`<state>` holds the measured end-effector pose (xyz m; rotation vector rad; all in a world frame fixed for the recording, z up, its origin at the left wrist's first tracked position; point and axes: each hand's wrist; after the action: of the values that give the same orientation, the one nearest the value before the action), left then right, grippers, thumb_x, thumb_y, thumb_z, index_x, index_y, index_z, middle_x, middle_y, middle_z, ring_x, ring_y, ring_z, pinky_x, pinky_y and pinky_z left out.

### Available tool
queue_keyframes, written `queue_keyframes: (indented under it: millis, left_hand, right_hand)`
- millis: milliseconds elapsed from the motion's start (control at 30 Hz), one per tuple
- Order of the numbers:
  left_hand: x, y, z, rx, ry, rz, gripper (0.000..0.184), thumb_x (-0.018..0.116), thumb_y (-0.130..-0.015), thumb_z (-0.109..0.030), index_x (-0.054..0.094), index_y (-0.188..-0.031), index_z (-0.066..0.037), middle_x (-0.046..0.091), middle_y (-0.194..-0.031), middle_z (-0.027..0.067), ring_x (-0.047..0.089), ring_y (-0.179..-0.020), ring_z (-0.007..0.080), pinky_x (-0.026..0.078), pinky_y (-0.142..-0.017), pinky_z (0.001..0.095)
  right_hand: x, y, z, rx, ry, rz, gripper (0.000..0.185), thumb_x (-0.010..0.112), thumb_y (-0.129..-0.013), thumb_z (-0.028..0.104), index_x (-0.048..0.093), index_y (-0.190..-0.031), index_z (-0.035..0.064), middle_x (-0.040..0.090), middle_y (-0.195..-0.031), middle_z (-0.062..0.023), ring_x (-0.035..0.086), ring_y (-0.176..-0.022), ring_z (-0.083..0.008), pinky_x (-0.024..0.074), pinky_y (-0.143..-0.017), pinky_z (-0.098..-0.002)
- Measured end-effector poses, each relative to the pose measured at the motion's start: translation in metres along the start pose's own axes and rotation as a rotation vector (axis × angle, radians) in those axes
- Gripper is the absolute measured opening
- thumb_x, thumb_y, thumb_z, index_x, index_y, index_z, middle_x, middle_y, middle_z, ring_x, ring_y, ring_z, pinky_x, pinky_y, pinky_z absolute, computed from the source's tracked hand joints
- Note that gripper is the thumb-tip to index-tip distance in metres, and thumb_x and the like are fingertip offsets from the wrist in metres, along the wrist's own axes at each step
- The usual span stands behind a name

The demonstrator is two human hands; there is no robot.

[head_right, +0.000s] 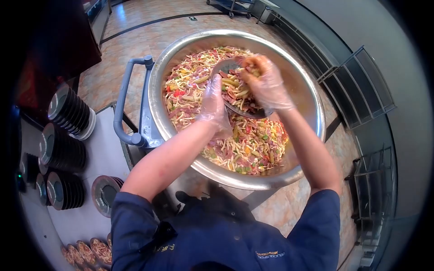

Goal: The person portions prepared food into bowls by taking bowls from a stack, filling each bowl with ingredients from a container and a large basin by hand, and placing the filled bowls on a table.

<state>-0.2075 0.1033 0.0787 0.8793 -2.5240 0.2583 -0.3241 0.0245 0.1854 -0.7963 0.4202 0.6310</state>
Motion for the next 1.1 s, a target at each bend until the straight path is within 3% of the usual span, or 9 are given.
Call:
queue_keyframes:
  millis: [67, 233, 333, 500, 567, 633, 700, 867, 1100]
  left_hand:
    - [0.0, 0.002, -0.001, -0.069, -0.048, -0.015, 0.075, 0.04, -0.105, -0.062, 0.046, -0.153, -0.004, 0.055, -0.147, 0.0242, 0.055, -0.133, 0.0393, 0.041, -0.112, 0.046]
    - [0.003, 0.015, -0.011, -0.185, -0.153, -0.079, 0.08, 0.039, -0.103, -0.066, 0.039, -0.158, -0.008, 0.046, -0.156, 0.0247, 0.05, -0.139, 0.0408, 0.039, -0.115, 0.0494]
    - [0.009, 0.034, -0.032, -0.326, 0.19, 0.016, 0.079, 0.054, -0.099, -0.062, 0.038, -0.159, -0.013, 0.041, -0.162, 0.0157, 0.043, -0.143, 0.0332, 0.028, -0.119, 0.0562]
    - [0.014, 0.098, -0.052, -0.12, 0.457, 0.099, 0.069, 0.059, -0.099, -0.054, 0.047, -0.15, -0.009, 0.056, -0.148, 0.0147, 0.053, -0.136, 0.032, 0.039, -0.116, 0.055]
    - [0.004, 0.119, -0.048, 0.008, 0.266, -0.075, 0.074, 0.059, -0.1, -0.053, 0.043, -0.153, -0.004, 0.05, -0.153, 0.017, 0.044, -0.142, 0.0307, 0.031, -0.12, 0.049]
    - [-0.012, 0.158, -0.041, 0.172, 0.173, -0.279, 0.084, 0.06, -0.1, -0.054, 0.04, -0.153, 0.008, 0.043, -0.158, 0.0204, 0.034, -0.149, 0.0296, 0.018, -0.125, 0.0399]
    - [-0.021, 0.221, -0.04, 0.272, 0.386, -0.256, 0.075, 0.061, -0.1, -0.05, 0.047, -0.148, 0.006, 0.049, -0.153, 0.0201, 0.04, -0.143, 0.0286, 0.026, -0.121, 0.0396]
    - [-0.03, 0.37, -0.029, 0.328, 0.791, -0.324, 0.054, 0.061, -0.101, -0.041, 0.057, -0.138, -0.002, 0.064, -0.138, 0.0155, 0.06, -0.128, 0.0257, 0.048, -0.109, 0.0442]
    - [-0.103, 0.593, 0.043, 0.575, 0.579, -1.137, 0.063, 0.053, -0.104, -0.047, 0.045, -0.151, -0.006, 0.057, -0.146, 0.0157, 0.059, -0.131, 0.0319, 0.047, -0.113, 0.0536]
  right_hand:
    - [0.009, 0.005, -0.002, -0.06, 0.308, -0.009, 0.015, 0.067, -0.096, 0.017, 0.065, -0.103, 0.0038, 0.065, -0.1, -0.0079, 0.063, -0.093, -0.0164, 0.0522, -0.083, -0.0379]
    - [-0.01, 0.001, -0.014, 0.146, -0.454, -0.144, 0.009, 0.054, -0.107, 0.015, 0.062, -0.108, 0.0111, 0.069, -0.106, -0.0051, 0.062, -0.092, -0.0158, 0.0507, -0.089, -0.0317]
    - [-0.063, -0.015, -0.013, 0.065, -0.791, -0.163, 0.012, 0.054, -0.106, 0.012, 0.063, -0.112, 0.0073, 0.072, -0.115, -0.0096, 0.063, -0.09, -0.0144, 0.0521, -0.086, -0.0288]
    - [-0.122, -0.001, -0.074, -0.236, -0.368, -0.345, 0.016, 0.05, -0.106, 0.011, 0.062, -0.115, 0.0045, 0.07, -0.116, -0.0101, 0.062, -0.097, -0.0128, 0.0506, -0.094, -0.0299]
    - [-0.114, 0.022, -0.148, -0.217, 0.085, -0.003, 0.025, 0.053, -0.1, 0.012, 0.061, -0.121, 0.0018, 0.07, -0.116, -0.0132, 0.064, -0.101, -0.0203, 0.0509, -0.093, -0.037]
    - [-0.119, 0.056, -0.202, -0.012, 0.973, 0.957, 0.048, 0.066, -0.087, 0.015, 0.06, -0.133, 0.0043, 0.069, -0.118, -0.0204, 0.067, -0.102, -0.0288, 0.0533, -0.091, -0.0425]
    - [-0.105, 0.073, -0.203, -0.147, 1.381, 1.635, 0.052, 0.076, -0.081, 0.023, 0.068, -0.131, 0.0105, 0.074, -0.106, -0.021, 0.071, -0.09, -0.0315, 0.0561, -0.085, -0.0446]
    - [-0.134, 0.116, -0.116, -0.555, 0.475, 0.827, 0.053, 0.067, -0.094, 0.017, 0.056, -0.145, 0.0095, 0.069, -0.125, -0.023, 0.068, -0.107, -0.0384, 0.0514, -0.097, -0.0451]
    - [-0.127, 0.119, -0.112, -0.181, 0.287, 0.952, 0.044, 0.065, -0.098, 0.014, 0.06, -0.142, 0.0063, 0.069, -0.127, -0.016, 0.067, -0.111, -0.0246, 0.0544, -0.09, -0.0377]
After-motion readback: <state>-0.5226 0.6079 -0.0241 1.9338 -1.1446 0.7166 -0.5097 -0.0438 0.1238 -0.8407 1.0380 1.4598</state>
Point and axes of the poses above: each hand's wrist, its own y-axis away from the middle knuckle, its own x-axis out of the palm, z = x × y
